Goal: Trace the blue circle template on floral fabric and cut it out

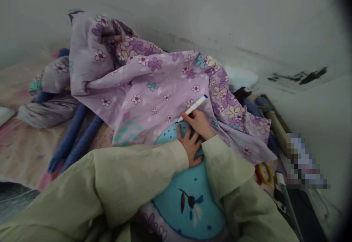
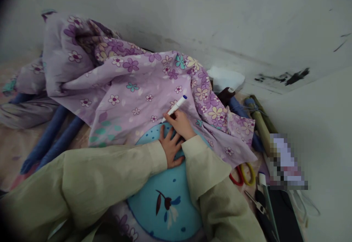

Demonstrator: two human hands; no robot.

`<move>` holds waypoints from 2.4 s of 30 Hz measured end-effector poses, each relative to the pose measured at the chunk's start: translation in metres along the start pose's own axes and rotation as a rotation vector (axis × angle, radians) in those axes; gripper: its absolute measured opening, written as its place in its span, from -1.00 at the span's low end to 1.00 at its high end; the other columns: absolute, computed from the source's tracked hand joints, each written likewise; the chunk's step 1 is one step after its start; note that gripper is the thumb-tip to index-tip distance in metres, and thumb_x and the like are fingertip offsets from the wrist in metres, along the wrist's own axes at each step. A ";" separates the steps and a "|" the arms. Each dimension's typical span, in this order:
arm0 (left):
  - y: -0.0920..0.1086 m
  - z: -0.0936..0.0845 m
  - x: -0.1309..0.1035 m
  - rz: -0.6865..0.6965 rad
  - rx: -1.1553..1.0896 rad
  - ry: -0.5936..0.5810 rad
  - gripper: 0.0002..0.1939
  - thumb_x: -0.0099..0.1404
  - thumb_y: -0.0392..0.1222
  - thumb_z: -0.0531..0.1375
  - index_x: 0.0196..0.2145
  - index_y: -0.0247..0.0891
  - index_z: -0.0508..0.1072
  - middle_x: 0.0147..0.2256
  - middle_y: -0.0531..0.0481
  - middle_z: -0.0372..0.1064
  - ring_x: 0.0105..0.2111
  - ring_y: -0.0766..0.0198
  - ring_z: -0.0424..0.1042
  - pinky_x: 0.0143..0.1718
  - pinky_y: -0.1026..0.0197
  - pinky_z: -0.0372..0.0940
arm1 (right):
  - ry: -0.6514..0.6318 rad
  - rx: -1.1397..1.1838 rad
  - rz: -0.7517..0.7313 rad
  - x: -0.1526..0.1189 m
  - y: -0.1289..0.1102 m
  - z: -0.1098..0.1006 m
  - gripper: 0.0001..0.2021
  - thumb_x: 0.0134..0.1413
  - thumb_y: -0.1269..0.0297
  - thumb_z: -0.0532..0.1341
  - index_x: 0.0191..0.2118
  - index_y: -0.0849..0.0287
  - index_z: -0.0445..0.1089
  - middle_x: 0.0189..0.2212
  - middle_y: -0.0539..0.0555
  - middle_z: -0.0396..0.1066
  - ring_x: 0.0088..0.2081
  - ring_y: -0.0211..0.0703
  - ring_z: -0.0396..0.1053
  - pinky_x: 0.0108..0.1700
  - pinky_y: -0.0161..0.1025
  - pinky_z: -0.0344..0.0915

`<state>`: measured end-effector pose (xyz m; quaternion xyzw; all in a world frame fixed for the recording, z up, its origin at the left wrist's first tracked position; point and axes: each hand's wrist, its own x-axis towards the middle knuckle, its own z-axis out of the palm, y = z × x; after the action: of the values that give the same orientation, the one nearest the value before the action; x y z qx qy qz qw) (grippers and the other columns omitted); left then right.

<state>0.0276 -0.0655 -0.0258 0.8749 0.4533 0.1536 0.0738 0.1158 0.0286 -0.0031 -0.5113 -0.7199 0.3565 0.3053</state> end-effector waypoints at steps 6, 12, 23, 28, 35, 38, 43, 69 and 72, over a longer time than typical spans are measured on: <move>0.000 -0.001 0.000 -0.002 0.018 -0.023 -0.38 0.03 0.13 0.06 0.00 -0.24 0.29 0.09 -0.22 0.10 0.11 -0.27 -0.05 0.03 -0.44 -0.40 | 0.044 -0.054 0.027 -0.001 0.001 -0.004 -0.72 -0.04 0.05 0.15 -0.45 0.22 0.32 -0.59 0.04 0.37 -0.56 -0.22 0.31 -0.51 -0.31 0.20; 0.001 -0.003 -0.001 -0.006 0.042 -0.039 -0.37 0.04 0.15 0.06 0.01 -0.25 0.28 0.10 -0.26 0.08 0.11 -0.24 -0.04 0.03 -0.44 -0.37 | 0.091 -0.118 0.018 -0.001 0.002 -0.009 -0.70 -0.03 0.05 0.13 -0.47 0.23 0.33 -0.60 0.06 0.37 -0.54 -0.21 0.32 -0.49 -0.31 0.20; -0.001 -0.004 -0.001 0.010 0.009 -0.054 -0.34 0.07 0.15 0.03 0.04 -0.31 0.22 0.14 -0.36 -0.01 0.12 -0.24 -0.05 0.01 -0.43 -0.34 | 0.107 -0.179 0.034 -0.002 0.006 -0.017 -0.72 -0.03 0.07 0.14 -0.46 0.22 0.33 -0.58 0.09 0.39 -0.50 -0.16 0.36 -0.44 -0.28 0.21; -0.002 -0.004 0.000 0.017 0.016 -0.063 -0.33 0.07 0.15 0.02 0.04 -0.33 0.22 0.14 -0.39 -0.01 0.13 -0.22 -0.05 0.00 -0.44 -0.34 | 0.127 -0.219 0.018 -0.005 0.007 -0.021 -0.72 -0.01 0.07 0.13 -0.47 0.22 0.32 -0.57 0.10 0.40 -0.49 -0.16 0.36 -0.44 -0.28 0.21; -0.004 -0.007 -0.001 0.045 0.017 -0.073 -0.32 0.09 0.15 0.00 0.07 -0.35 0.18 0.16 -0.42 -0.05 0.13 -0.24 -0.05 -0.01 -0.46 -0.31 | 0.170 -0.284 0.022 -0.007 0.009 -0.025 -0.71 -0.01 0.05 0.12 -0.48 0.21 0.33 -0.59 0.07 0.39 -0.51 -0.18 0.35 -0.44 -0.29 0.21; -0.004 -0.008 0.000 0.047 0.008 -0.077 -0.32 0.09 0.14 0.00 0.07 -0.35 0.18 0.15 -0.42 -0.04 0.12 -0.25 -0.05 -0.02 -0.46 -0.30 | 0.181 -0.294 0.038 -0.008 0.009 -0.027 -0.70 -0.01 0.06 0.13 -0.48 0.22 0.33 -0.60 0.08 0.40 -0.52 -0.17 0.35 -0.44 -0.28 0.21; -0.005 -0.009 0.000 0.051 0.004 -0.078 -0.31 0.09 0.14 0.01 0.08 -0.35 0.17 0.15 -0.41 -0.04 0.12 -0.24 -0.04 -0.02 -0.46 -0.29 | 0.199 -0.304 0.045 -0.011 0.006 -0.031 -0.72 -0.01 0.08 0.14 -0.49 0.21 0.34 -0.59 0.10 0.42 -0.53 -0.16 0.36 -0.43 -0.28 0.22; 0.001 -0.017 0.017 -0.007 0.091 -0.089 -0.26 0.11 0.22 -0.02 0.10 -0.35 0.16 0.08 -0.34 0.06 0.03 -0.23 0.05 -0.04 -0.36 -0.12 | 0.370 0.107 0.126 -0.027 0.032 -0.056 -0.49 -0.17 -0.14 0.15 -0.35 0.31 0.37 -0.68 0.06 0.36 -0.66 -0.17 0.32 -0.65 -0.29 0.20; 0.006 -0.011 0.018 -0.038 0.117 -0.066 -0.26 0.09 0.21 0.00 0.10 -0.36 0.16 0.11 -0.36 0.00 0.04 -0.26 0.04 -0.03 -0.34 -0.13 | 0.310 0.121 0.119 -0.025 0.029 -0.058 -0.54 -0.12 -0.10 0.14 -0.39 0.30 0.36 -0.61 0.11 0.41 -0.62 -0.16 0.37 -0.63 -0.31 0.23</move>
<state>0.0379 -0.0542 -0.0104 0.8735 0.4755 0.0965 0.0405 0.1844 0.0231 0.0037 -0.5824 -0.6100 0.3335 0.4214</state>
